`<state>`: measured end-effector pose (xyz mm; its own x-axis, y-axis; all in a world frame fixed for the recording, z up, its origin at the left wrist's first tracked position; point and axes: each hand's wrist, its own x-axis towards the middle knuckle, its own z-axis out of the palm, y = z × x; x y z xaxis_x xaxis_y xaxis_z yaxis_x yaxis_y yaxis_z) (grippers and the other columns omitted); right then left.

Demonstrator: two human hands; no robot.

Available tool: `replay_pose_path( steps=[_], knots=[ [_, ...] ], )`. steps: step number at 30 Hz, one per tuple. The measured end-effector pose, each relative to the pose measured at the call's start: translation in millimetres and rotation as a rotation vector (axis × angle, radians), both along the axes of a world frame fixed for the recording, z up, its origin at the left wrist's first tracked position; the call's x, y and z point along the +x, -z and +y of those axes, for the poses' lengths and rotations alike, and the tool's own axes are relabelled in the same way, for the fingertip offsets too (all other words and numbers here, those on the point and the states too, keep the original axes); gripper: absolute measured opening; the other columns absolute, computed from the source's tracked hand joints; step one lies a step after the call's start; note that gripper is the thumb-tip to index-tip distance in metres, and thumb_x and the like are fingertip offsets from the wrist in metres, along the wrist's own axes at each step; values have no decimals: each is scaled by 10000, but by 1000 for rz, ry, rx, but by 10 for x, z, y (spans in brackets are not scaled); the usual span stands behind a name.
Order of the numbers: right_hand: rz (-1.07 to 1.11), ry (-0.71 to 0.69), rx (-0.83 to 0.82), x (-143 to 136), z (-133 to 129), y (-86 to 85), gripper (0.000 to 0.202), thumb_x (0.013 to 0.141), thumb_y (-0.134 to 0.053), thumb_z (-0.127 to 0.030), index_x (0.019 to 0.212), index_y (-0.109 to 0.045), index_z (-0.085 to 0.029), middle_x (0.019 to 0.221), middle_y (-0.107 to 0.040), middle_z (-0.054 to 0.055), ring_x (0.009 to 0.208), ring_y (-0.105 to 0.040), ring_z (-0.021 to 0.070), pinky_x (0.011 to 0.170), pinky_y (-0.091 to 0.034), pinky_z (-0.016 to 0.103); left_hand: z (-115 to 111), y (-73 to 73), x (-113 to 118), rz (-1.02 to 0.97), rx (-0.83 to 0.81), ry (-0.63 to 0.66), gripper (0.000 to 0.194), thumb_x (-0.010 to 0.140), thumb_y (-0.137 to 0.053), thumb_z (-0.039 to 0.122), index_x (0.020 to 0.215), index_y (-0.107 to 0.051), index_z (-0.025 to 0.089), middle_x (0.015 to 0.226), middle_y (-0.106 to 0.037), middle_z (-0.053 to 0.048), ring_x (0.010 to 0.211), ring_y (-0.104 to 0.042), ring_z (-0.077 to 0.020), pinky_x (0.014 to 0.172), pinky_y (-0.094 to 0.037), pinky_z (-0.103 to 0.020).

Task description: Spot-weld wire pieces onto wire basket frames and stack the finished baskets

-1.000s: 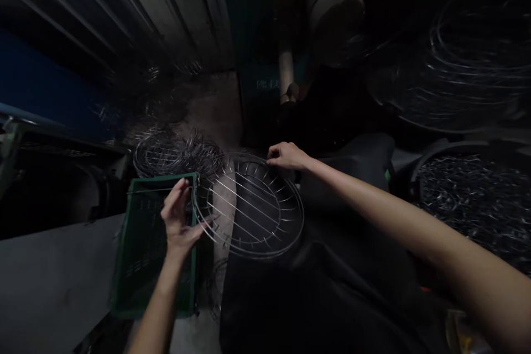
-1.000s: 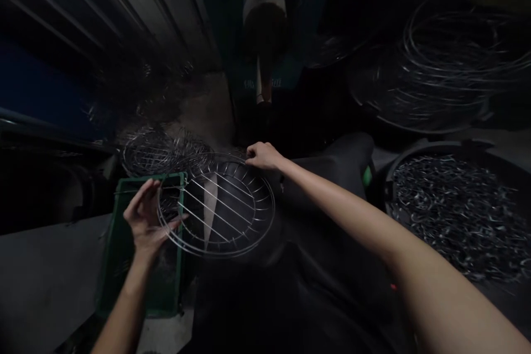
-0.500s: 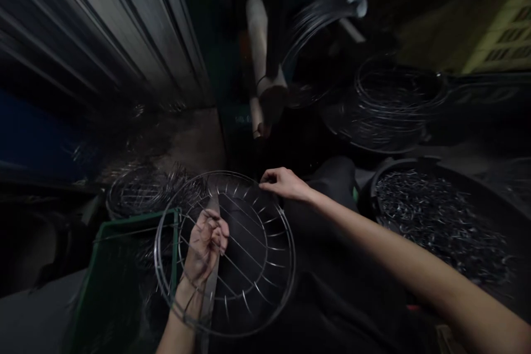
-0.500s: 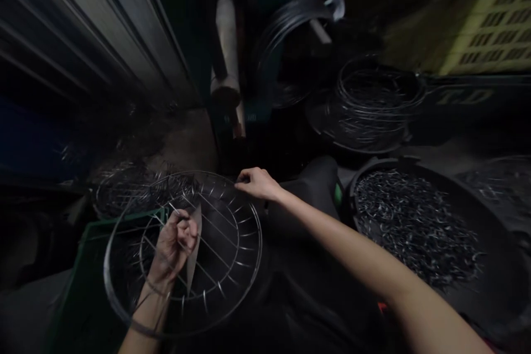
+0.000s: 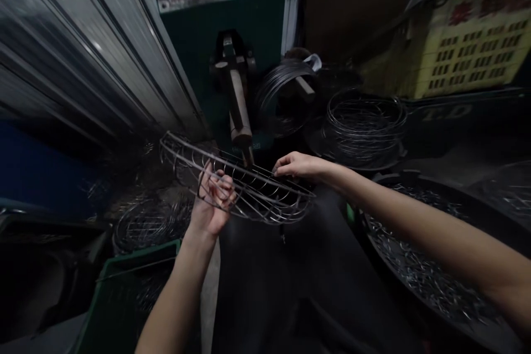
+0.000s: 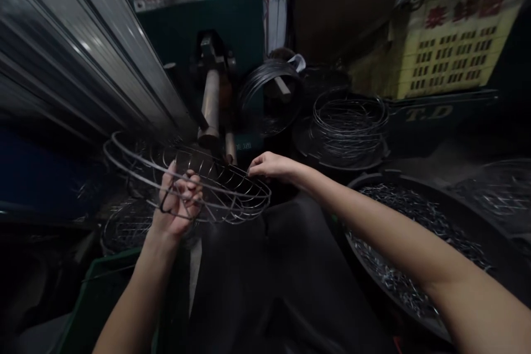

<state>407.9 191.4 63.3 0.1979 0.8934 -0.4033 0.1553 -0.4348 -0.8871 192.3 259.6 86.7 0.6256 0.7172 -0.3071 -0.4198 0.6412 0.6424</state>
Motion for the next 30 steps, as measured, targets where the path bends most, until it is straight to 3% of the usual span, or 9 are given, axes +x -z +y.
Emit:
replay_pose_path(
  steps=[8, 13, 16, 18, 21, 23, 26, 30],
  knots=[
    [145, -103, -45, 201, 123, 34, 147, 535, -686, -264, 525, -587, -155, 390, -397, -70, 373, -297, 36, 361, -208, 191, 45, -368, 229, 81, -91, -52, 371, 942, -383, 393, 701, -484, 129, 508, -461, 43, 325, -361, -9, 292, -251, -102],
    [157, -99, -20, 363, 211, 69, 155, 533, -691, -286, 568, -619, -153, 381, -401, -66, 366, -311, 44, 352, -213, 199, 83, -428, 332, 79, -61, -47, 368, 945, -362, 362, 675, -461, 133, 512, -500, 23, 326, -392, -26, 304, -256, -117],
    [142, -51, -16, 384, 215, -17, 138, 542, -696, -265, 586, -625, -156, 393, -407, -68, 369, -311, 41, 358, -232, 197, 127, -263, 295, 31, 14, 18, 364, 940, -341, 354, 701, -500, 129, 496, -484, 26, 312, -387, -46, 312, -265, -143],
    [140, -16, 29, 355, 185, -93, 146, 546, -711, -258, 618, -633, -157, 420, -428, -69, 376, -319, 37, 364, -255, 196, 132, -62, 231, -26, 92, 54, 399, 948, -266, 348, 782, -551, 124, 451, -448, 36, 287, -346, -58, 311, -257, -156],
    [151, 2, 174, 283, 110, -112, 230, 572, -746, -314, 705, -646, -155, 506, -489, -57, 408, -359, 39, 389, -301, 197, 101, 271, 130, -114, 170, -9, 451, 955, -190, 348, 941, -584, 129, 394, -403, 53, 260, -259, -61, 311, -227, -155],
    [192, 70, 283, 240, 73, -6, 321, 609, -742, -408, 782, -644, -157, 569, -515, -48, 437, -377, 42, 410, -320, 199, 71, 443, 93, -160, 178, -59, 431, 955, -218, 362, 994, -583, 137, 383, -386, 62, 261, -229, -58, 313, -209, -150],
    [214, 208, 399, 188, 91, 289, 416, 644, -714, -487, 908, -641, -174, 683, -572, -26, 513, -436, 60, 463, -358, 204, 42, 577, 82, -192, 180, -67, 406, 954, -251, 374, 1016, -581, 146, 383, -379, 65, 269, -222, -60, 314, -197, -149],
    [154, 161, 456, 85, 259, 637, 465, 663, -716, -457, 1046, -647, -202, 930, -645, 23, 705, -543, 110, 581, -417, 226, 59, 625, 81, -189, 186, -61, 417, 957, -228, 376, 1033, -576, 159, 376, -383, 64, 272, -218, -63, 321, -216, -151]
  ],
)
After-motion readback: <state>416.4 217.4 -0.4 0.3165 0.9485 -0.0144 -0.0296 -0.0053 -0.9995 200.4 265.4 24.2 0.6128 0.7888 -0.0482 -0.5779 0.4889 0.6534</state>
